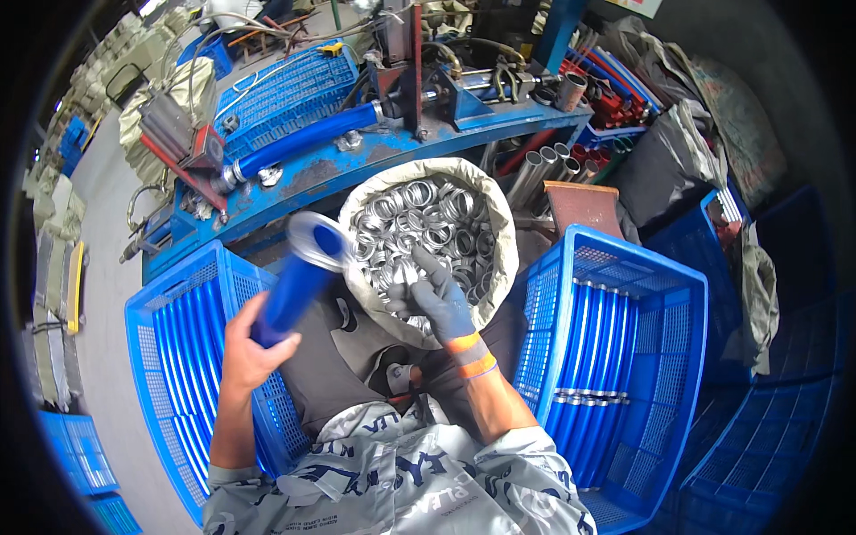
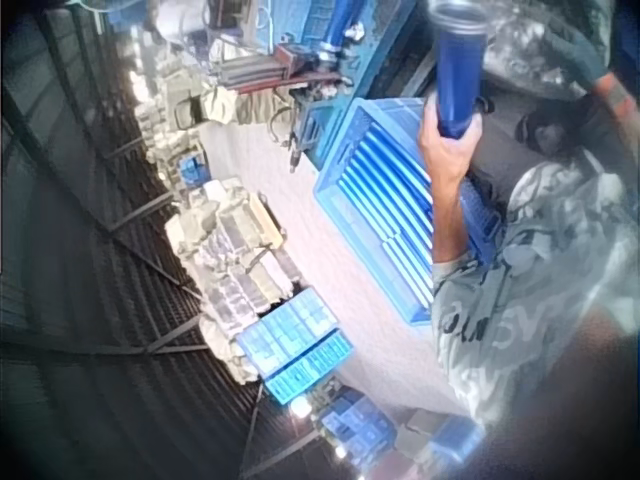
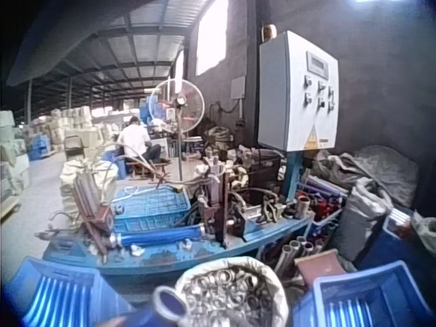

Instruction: Assembling metal rings onto blue metal pipes in a manufacturing facility.

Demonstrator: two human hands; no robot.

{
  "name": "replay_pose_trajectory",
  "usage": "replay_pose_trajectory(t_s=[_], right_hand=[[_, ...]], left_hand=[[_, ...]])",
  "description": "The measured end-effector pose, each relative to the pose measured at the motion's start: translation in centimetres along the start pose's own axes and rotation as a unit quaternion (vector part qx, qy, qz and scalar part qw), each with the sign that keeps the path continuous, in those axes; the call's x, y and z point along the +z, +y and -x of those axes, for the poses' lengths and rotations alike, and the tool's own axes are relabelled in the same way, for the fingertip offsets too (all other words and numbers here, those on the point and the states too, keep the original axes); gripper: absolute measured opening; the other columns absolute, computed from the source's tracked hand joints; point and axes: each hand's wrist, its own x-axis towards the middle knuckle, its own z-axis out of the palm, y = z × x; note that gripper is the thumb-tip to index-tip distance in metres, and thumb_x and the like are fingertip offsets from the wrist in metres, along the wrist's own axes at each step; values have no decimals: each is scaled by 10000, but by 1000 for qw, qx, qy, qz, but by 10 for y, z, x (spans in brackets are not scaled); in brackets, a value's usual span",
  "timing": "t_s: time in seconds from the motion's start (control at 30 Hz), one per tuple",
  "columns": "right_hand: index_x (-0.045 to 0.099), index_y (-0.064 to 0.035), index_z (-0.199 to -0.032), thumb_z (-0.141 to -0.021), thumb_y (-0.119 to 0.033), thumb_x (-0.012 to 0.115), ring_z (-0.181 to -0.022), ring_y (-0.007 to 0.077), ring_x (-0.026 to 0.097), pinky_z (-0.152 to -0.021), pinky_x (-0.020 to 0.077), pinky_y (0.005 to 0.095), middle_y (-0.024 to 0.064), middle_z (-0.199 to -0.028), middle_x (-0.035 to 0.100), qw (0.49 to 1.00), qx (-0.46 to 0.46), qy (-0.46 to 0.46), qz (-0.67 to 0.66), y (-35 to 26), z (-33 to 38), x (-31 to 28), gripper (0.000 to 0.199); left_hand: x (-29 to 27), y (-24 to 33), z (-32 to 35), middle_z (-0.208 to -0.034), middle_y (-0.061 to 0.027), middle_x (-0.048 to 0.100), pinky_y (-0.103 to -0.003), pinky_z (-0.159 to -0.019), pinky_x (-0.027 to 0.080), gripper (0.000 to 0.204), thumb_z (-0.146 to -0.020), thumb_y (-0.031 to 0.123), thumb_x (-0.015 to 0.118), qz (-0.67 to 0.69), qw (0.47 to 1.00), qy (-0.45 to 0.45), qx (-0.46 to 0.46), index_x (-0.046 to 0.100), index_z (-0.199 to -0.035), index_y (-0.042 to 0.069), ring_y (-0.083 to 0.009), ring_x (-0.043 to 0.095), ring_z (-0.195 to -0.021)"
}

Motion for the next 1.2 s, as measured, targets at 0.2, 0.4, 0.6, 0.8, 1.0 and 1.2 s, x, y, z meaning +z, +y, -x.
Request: replay_pose_trajectory(t_s=[0.2, 0.4, 0.6, 0.8, 1.0, 1.2], right_hand=[[745, -37, -1431, -1131, -290, 783, -1367, 306, 749, -1031, 707, 479, 174, -1455, 769, 948, -18, -107, -300, 35, 4, 1, 394], [572, -102, -1659, -1043, -449, 874, -1454, 337, 685, -1148, 653, 559, 136, -1559, 703, 976, 0, 3, -216, 32, 17, 10, 769], [451, -46, -1758, -1038, -458, 852, -1247, 243, 765, -916, 708, 364, 125, -1494, 697, 987, -16, 21, -160, 5, 22, 37, 921], [772, -49, -1324, -1018, -212, 836, -1420, 341, 708, -1174, 614, 523, 200, -1589, 686, 979, -79, -8, -185, 24, 13, 19, 353], [829, -24, -1154, -975, 5, 861, -1471, 309, 675, -1215, 577, 497, 241, -1722, 589, 989, -96, -49, -104, 21, 12, 29, 184], [530, 14, -1671, -893, 118, 863, -1436, 271, 710, -1162, 612, 378, 199, -1638, 656, 995, -78, -6, -55, 15, 15, 38, 854]], left_hand=[[17, -33, 23, -1329, -190, 765, -453, -1087, 605, 576, -1126, 374, 769, 377, 903, 202, -52, 584, -1520, -3, -290, 765, -1190], [35, -46, 35, -1406, -228, 746, -539, -1085, 645, 563, -1169, 470, 705, 551, 802, 186, -139, 593, -1519, 44, -363, 760, -1261], [51, -26, 32, -1383, -172, 789, -490, -1078, 680, 504, -1165, 503, 706, 585, 762, 238, -145, 686, -1414, 66, -295, 785, -1282], [56, -29, 36, -1406, -174, 777, -494, -1087, 670, 517, -1169, 504, 700, 585, 758, 247, -148, 673, -1433, 60, -301, 779, -1284], [59, -38, 41, -1435, -166, 753, -500, -1104, 645, 552, -1177, 498, 689, 556, 782, 246, -139, 634, -1497, 51, -298, 757, -1309], [63, -47, 47, -1428, -179, 753, -514, -1078, 654, 537, -1178, 482, 694, 546, 779, 274, -140, 645, -1492, 50, -318, 766, -1287]])
